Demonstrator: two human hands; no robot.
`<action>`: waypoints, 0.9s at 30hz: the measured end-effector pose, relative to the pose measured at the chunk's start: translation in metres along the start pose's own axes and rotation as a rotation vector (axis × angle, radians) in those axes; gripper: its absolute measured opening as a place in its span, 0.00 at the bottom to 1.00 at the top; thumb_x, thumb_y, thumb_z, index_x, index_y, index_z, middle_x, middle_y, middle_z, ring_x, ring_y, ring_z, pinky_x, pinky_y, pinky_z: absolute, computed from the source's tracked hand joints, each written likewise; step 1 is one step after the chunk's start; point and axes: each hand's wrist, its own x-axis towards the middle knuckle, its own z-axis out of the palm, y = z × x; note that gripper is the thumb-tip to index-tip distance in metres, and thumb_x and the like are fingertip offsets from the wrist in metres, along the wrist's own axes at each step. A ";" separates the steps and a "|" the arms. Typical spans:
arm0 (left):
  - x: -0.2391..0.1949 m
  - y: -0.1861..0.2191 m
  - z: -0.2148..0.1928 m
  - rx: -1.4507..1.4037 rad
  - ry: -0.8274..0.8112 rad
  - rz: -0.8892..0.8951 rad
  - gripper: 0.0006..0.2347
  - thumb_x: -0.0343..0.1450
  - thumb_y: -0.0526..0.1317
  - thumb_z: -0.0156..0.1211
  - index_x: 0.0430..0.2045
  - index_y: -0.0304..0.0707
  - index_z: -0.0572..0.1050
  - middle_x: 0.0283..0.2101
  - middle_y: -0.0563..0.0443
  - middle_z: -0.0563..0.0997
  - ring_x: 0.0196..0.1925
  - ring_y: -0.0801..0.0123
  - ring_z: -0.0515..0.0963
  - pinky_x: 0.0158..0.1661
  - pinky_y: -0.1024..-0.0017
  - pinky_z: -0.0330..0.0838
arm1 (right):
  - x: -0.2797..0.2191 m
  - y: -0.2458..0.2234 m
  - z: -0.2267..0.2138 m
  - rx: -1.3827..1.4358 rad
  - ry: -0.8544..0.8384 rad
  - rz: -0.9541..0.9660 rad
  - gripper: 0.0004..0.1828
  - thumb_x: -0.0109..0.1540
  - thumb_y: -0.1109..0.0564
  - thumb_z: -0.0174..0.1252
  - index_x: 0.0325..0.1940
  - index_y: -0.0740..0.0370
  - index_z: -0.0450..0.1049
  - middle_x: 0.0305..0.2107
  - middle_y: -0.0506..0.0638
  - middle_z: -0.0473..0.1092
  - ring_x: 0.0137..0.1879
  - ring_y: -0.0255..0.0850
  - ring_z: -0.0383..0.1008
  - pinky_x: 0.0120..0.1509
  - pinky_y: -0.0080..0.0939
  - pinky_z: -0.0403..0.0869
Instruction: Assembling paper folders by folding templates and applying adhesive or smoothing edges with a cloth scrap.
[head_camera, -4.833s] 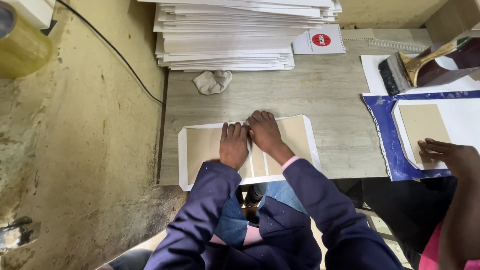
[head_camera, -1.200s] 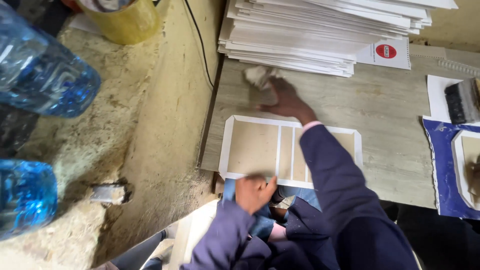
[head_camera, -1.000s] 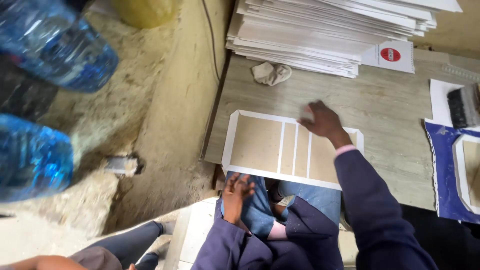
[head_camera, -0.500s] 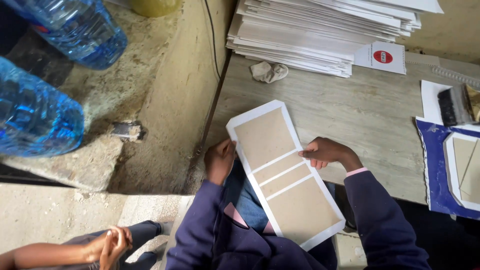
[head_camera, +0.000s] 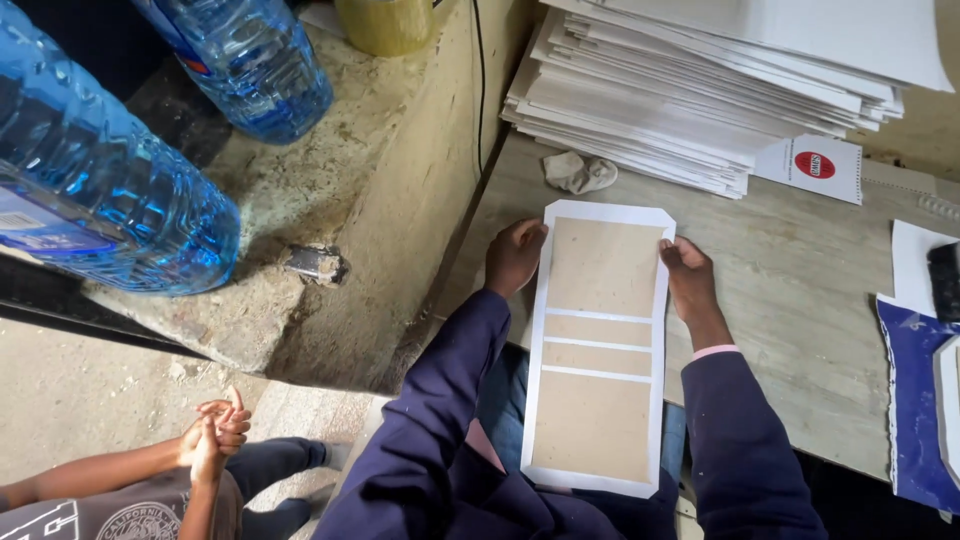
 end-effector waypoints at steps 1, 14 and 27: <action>0.009 -0.008 0.004 -0.018 -0.010 0.032 0.25 0.80 0.57 0.53 0.63 0.38 0.78 0.60 0.33 0.83 0.67 0.40 0.79 0.67 0.45 0.71 | -0.007 -0.003 0.000 0.108 -0.017 -0.029 0.14 0.76 0.57 0.59 0.66 0.61 0.75 0.50 0.50 0.76 0.57 0.36 0.75 0.69 0.40 0.73; 0.026 -0.014 0.013 -0.189 0.079 0.124 0.07 0.75 0.42 0.67 0.45 0.48 0.87 0.34 0.53 0.84 0.43 0.70 0.83 0.50 0.63 0.79 | -0.040 -0.070 0.006 0.240 0.157 -0.009 0.09 0.71 0.60 0.66 0.56 0.57 0.80 0.40 0.42 0.79 0.44 0.28 0.79 0.46 0.31 0.83; 0.043 -0.015 0.024 -0.109 0.122 0.328 0.04 0.74 0.37 0.69 0.37 0.36 0.84 0.32 0.43 0.85 0.37 0.59 0.85 0.39 0.61 0.77 | -0.042 -0.074 0.008 0.245 0.256 -0.019 0.10 0.66 0.54 0.73 0.50 0.56 0.82 0.33 0.44 0.79 0.36 0.28 0.79 0.40 0.27 0.78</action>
